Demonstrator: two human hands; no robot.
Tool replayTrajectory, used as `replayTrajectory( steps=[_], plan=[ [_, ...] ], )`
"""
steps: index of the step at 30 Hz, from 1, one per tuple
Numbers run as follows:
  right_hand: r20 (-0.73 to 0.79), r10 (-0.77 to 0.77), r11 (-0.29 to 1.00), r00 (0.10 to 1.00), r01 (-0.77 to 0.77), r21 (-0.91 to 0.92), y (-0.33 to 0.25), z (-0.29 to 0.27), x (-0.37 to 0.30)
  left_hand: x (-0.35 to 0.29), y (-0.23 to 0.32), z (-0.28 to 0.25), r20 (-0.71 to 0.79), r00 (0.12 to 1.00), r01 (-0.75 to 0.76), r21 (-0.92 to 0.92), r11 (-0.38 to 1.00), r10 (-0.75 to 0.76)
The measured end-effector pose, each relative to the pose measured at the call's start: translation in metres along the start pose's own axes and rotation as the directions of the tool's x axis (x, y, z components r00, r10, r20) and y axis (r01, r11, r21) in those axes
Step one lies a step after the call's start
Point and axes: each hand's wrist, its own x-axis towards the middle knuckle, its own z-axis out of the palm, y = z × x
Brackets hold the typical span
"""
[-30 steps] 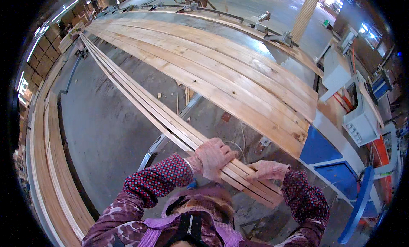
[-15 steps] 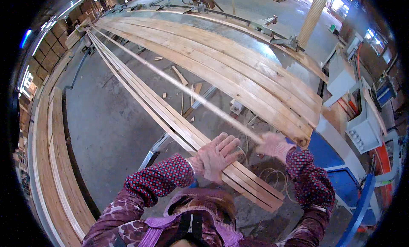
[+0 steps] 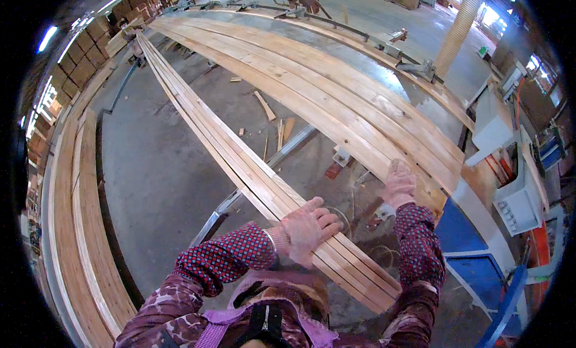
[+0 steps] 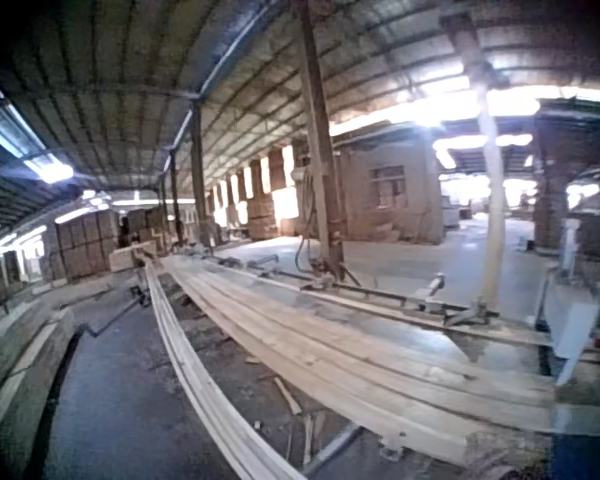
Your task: The person picks up long wooden planks from a pile and stacks them on a metal rack. They then walk to a table, pick up a bundle of shorter wooden pieces, and carry them to a machine where they are placed on a conveyor belt.
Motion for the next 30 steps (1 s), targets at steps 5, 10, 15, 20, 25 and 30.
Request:
replayTrajectory(
  steps=[5, 10, 15, 20, 25, 30],
  plan=[
    [0.15, 0.011, 0.999, 0.989, -0.017, 0.045, -0.008, 0.012, 0.001, 0.0, 0.0, -0.001, 0.005, 1.0, -0.001, 0.045, 0.999, 0.001],
    [0.205, -0.055, 0.983, 0.977, 0.016, 0.185, -0.03, -0.016, -0.043, 0.0, 0.001, 0.002, 0.017, 1.0, 0.015, 0.002, 1.0, -0.015],
    [-0.164, -0.205, 0.869, 0.965, 0.256, 0.424, -0.039, -0.054, -0.084, 0.001, -0.003, 0.008, -0.002, 1.0, 0.006, -0.019, 1.0, -0.006],
    [0.253, -0.476, 0.172, 0.842, -0.193, 0.966, -0.032, -0.045, -0.115, -0.017, 0.014, 0.024, -0.398, 0.912, 0.105, 0.001, 0.994, -0.096],
    [0.599, -0.709, -0.067, 0.373, -0.881, 0.469, -0.023, -0.005, -0.094, -0.042, 0.089, 0.07, -0.397, 0.352, 0.605, -0.595, 0.529, -0.848],
    [0.587, -0.789, -0.006, 0.18, -0.959, 0.285, -0.043, -0.01, -0.079, 0.023, 0.15, 0.101, 0.082, 0.299, -0.632, -0.729, -0.262, -0.951]
  ],
)
